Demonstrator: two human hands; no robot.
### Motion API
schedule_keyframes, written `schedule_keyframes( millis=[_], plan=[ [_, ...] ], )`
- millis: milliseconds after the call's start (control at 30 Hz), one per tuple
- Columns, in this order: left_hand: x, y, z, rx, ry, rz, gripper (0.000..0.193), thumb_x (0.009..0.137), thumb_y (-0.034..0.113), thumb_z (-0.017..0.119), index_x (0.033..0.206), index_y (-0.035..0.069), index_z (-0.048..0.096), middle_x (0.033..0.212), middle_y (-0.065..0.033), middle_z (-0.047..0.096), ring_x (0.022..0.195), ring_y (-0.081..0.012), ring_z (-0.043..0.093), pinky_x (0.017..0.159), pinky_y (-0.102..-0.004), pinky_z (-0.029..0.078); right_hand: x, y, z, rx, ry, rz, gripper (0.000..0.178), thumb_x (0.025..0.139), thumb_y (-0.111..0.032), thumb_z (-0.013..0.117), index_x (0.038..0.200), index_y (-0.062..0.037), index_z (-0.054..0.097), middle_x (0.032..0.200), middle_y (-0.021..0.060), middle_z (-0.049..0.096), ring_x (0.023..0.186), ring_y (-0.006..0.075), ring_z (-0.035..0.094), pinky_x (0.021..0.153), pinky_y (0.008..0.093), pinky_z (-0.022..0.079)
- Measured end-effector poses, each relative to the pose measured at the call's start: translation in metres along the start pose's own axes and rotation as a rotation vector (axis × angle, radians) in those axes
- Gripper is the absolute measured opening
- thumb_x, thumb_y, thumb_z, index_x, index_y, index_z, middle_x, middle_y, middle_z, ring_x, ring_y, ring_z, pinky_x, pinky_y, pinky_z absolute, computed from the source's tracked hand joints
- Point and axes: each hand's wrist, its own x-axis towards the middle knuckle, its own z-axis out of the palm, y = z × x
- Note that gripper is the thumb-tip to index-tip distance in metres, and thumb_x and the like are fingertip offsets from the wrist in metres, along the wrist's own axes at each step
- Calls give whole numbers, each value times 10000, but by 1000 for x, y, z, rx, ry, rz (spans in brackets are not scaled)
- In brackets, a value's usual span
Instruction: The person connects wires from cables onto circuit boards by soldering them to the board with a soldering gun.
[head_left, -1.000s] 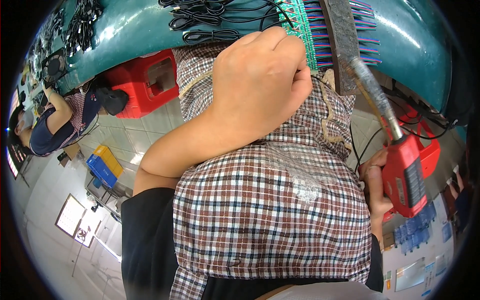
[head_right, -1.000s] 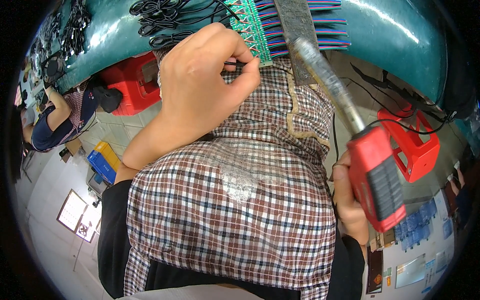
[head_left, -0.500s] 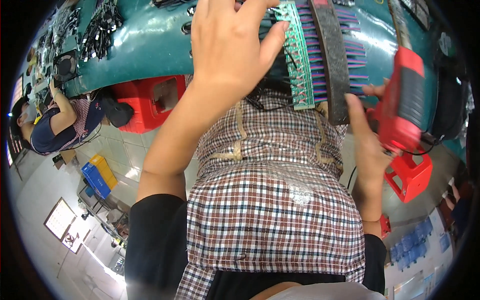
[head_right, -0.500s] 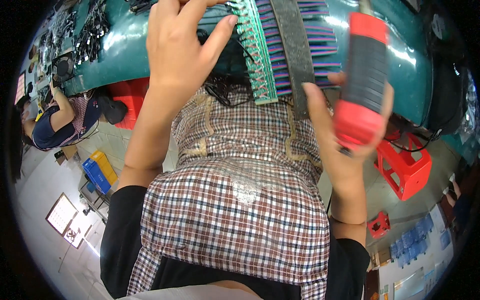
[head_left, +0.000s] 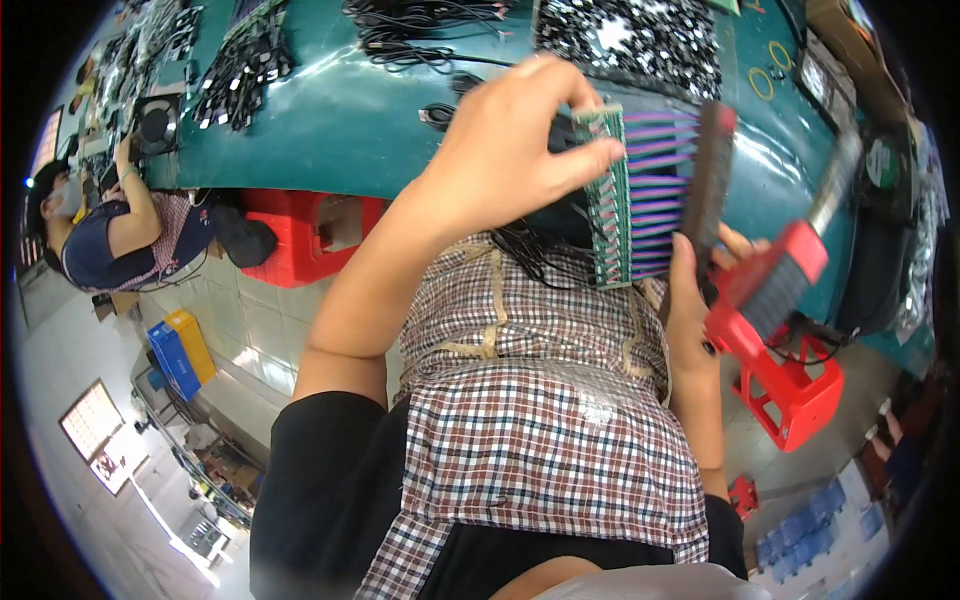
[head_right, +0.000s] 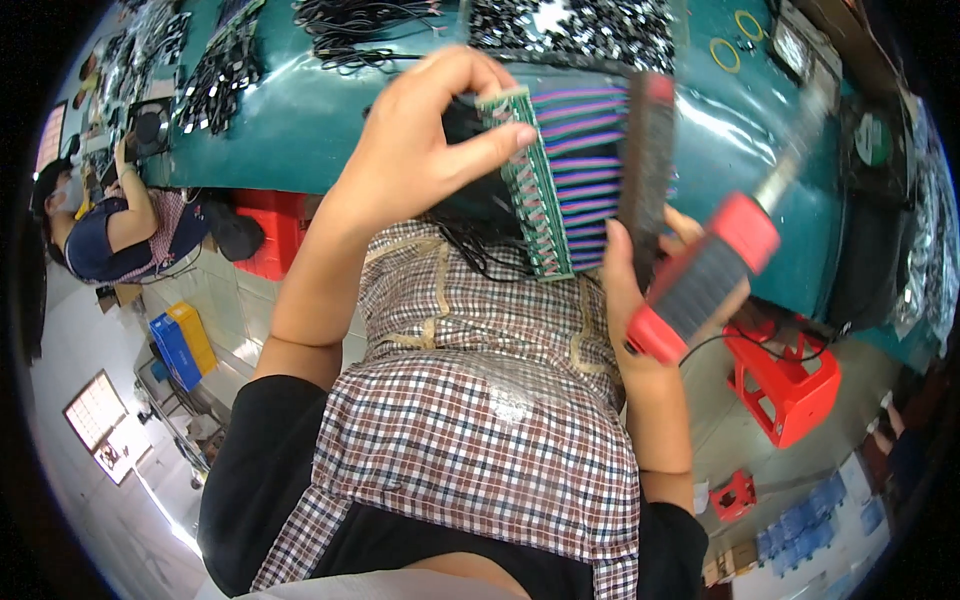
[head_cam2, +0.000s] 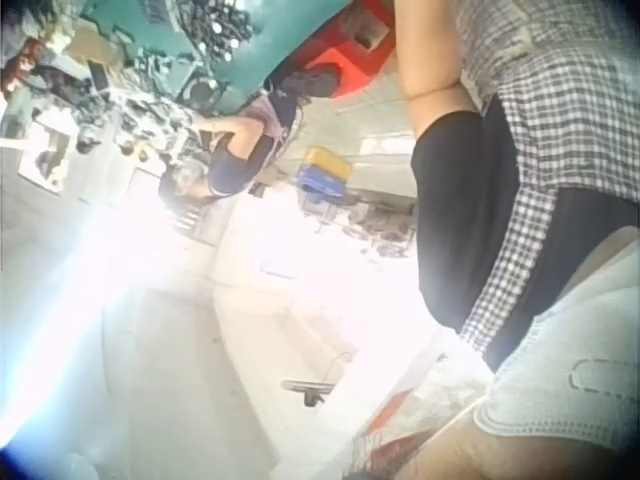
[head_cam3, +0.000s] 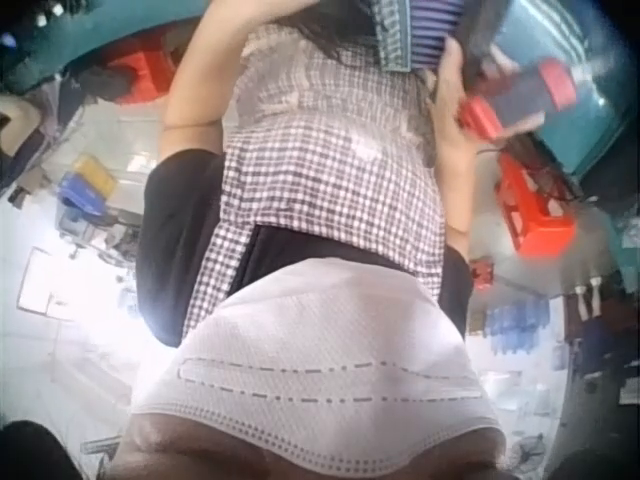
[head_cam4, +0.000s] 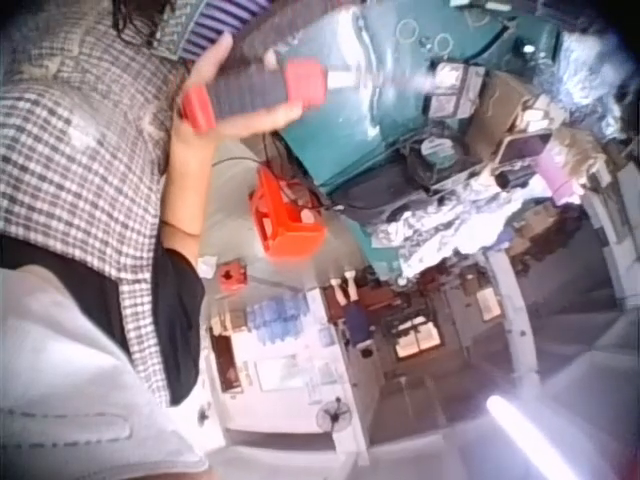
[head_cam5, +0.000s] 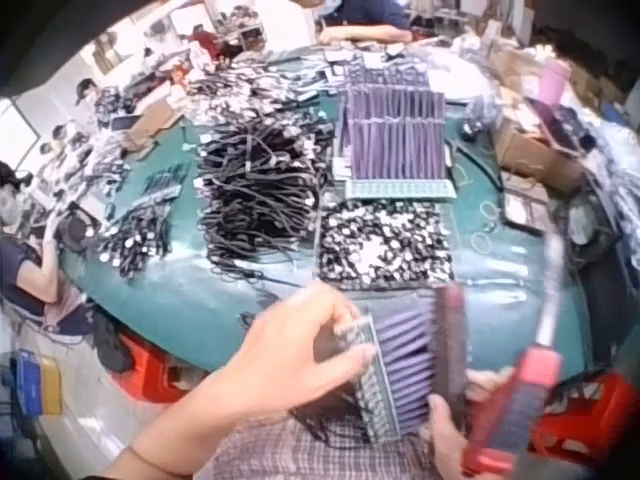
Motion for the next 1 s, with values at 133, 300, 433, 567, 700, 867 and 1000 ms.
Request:
schedule_keyframes(
  millis=[133,300,433,567,700,867,1000],
  plan=[
    [-18,13,-30,-423,-333,-293,302,881,196,803,926,54,540,771,28,529,715,-69,472,618,-242,424,4,-8,-26,58,-28,115,629,861,7,773,1332,8,357,1153,169,622,940,220,666,824,328,565],
    [-22,3,-93,-1032,65,-718,191,917,161,745,996,89,587,772,-32,678,616,-104,668,452,-255,559,6,8,-33,301,152,188,517,891,41,737,1267,6,382,1186,204,638,960,215,666,834,309,560],
    [-26,-54,-180,-616,482,-710,195,901,286,710,903,91,693,706,38,635,500,-26,526,434,-181,320,6,14,-34,164,189,207,514,882,24,760,1268,21,421,1149,185,650,935,199,657,786,292,548],
    [-14,-151,-295,-441,602,-783,155,864,223,804,801,151,681,673,97,634,497,17,524,424,-144,318,8,15,-34,198,145,228,543,881,23,761,1296,29,411,1142,181,649,938,199,651,778,295,546],
    [39,-243,-325,-316,422,-1008,283,924,329,692,807,74,656,603,-59,619,419,-144,486,417,-305,392,-1,29,-33,237,207,220,558,883,31,753,1318,37,405,1142,176,650,934,201,650,774,295,544],
    [49,-345,-274,1046,456,-654,465,923,425,696,1253,99,679,1125,-205,715,1069,-302,689,892,-378,554,4,16,-38,197,189,239,611,871,16,768,1355,57,397,1162,165,654,940,201,646,774,305,546],
    [42,-333,-204,695,-179,-775,544,963,604,481,1400,301,599,1478,-144,540,1346,-356,526,1102,-564,388,4,9,-44,224,203,336,620,879,-3,766,1375,65,399,1173,150,648,930,196,645,812,318,539]
  ],
)
